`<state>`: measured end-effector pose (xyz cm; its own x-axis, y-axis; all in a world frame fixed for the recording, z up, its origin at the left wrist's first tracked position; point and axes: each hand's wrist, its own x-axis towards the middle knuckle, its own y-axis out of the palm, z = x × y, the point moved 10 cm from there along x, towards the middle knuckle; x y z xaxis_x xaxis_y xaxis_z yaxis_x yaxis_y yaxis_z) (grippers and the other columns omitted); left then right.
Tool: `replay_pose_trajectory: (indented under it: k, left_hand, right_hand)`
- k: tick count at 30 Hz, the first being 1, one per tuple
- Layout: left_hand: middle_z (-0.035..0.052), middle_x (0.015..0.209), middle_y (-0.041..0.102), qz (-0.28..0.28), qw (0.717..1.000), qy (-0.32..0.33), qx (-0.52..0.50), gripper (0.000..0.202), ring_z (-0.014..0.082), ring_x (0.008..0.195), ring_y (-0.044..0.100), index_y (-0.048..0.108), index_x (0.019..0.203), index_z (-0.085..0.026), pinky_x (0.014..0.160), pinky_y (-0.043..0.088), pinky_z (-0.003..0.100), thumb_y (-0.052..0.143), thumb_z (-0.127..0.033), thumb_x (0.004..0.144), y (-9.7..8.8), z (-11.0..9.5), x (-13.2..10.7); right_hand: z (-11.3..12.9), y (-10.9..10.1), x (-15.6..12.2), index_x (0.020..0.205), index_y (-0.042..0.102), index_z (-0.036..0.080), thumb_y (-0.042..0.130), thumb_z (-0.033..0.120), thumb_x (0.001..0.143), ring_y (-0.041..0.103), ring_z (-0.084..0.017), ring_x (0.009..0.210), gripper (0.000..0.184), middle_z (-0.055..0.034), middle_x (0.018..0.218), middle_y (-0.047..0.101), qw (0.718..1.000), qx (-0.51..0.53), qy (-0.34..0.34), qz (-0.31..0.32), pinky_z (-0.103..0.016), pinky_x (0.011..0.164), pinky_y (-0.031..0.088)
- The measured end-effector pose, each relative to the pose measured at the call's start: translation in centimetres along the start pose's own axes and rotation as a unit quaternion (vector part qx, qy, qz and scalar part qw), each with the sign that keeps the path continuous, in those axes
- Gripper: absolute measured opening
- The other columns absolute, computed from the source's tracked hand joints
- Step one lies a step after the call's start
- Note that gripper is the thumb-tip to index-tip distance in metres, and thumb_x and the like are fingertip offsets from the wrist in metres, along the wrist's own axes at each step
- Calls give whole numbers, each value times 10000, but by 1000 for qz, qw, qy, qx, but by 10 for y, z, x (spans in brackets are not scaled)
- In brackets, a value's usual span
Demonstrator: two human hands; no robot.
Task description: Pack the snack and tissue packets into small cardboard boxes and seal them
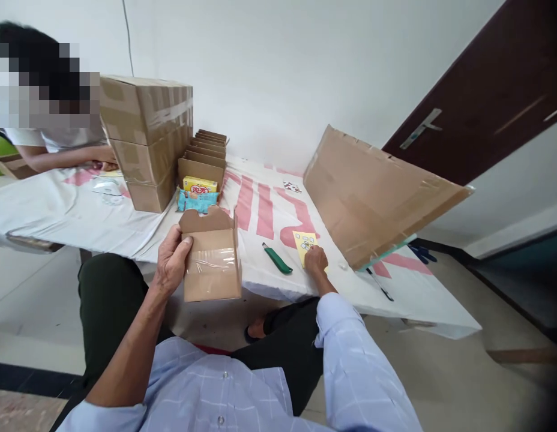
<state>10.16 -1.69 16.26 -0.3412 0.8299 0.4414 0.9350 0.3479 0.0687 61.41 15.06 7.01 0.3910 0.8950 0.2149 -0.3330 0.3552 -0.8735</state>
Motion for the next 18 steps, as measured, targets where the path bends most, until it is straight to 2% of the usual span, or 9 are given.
replay_pose_trajectory:
  k: [3,6,7,8,9,11,13,15,18]
  left_hand:
    - [47,1057,762,13,999,-38,-11,416,249,972,666,721,1178,-202,838,553,322,655,-519,916,-15,11,4]
    - [65,1116,784,17,997,-77,-8,510,281,1055,693,727,1227,-194,923,570,352,703,-571,886,-31,24,6]
    - [70,1127,789,18,996,-90,-2,541,287,1059,699,726,1244,-191,937,573,362,713,-589,878,-36,28,6]
    - [75,1138,793,20,994,-103,9,567,291,1056,703,727,1256,-189,942,574,369,715,-608,874,-40,32,5]
    - [79,1145,798,18,993,-116,26,586,293,1046,705,731,1255,-187,941,574,375,709,-630,872,-46,36,4]
    - [84,1138,804,3,988,-134,80,599,298,1032,701,752,1205,-182,940,568,383,675,-676,874,-61,42,0]
    - [82,1084,805,-15,979,-143,143,601,298,1007,689,771,1105,-183,926,555,384,628,-723,883,-77,45,-7]
    - [71,980,790,-19,971,-151,185,610,287,942,666,762,976,-190,873,543,373,585,-769,895,-89,48,-15]
    - [55,853,740,-2,971,-171,170,646,257,838,621,707,836,-202,768,520,346,542,-822,912,-94,55,-27]
  right_hand:
    - [31,8,-22,1232,773,124,458,342,1066,683,-348,1182,418,-229,1232,735,996,81,-24,8,-493,1038,540]
    - [90,47,-65,1333,762,191,614,513,1023,705,-299,1155,471,-146,1246,773,971,194,-109,84,-438,1018,589]
    - [111,64,-84,1402,736,220,697,573,971,717,-288,1151,559,-124,1275,775,950,250,-138,125,-424,996,607]
    - [134,82,-105,1483,692,229,798,596,897,716,-301,1188,700,-135,1351,756,905,347,-161,187,-441,1002,612]
    - [153,96,-126,1535,658,252,871,630,825,713,-314,1229,833,-138,1410,735,859,421,-166,239,-462,1024,611]
    - [176,115,-159,1558,643,259,914,705,762,698,-335,1299,951,-141,1431,729,793,510,-146,300,-497,1099,588]
    - [190,122,-182,1486,698,245,881,780,774,694,-350,1322,909,-136,1370,764,761,539,-135,334,-515,1151,567]
    - [199,119,-200,1396,749,235,847,806,807,706,-363,1306,827,-131,1314,795,739,549,-145,363,-526,1159,567]
    - [206,107,-217,1441,719,262,843,764,850,704,-361,1327,786,-120,1374,786,710,562,-156,394,-536,1176,558]
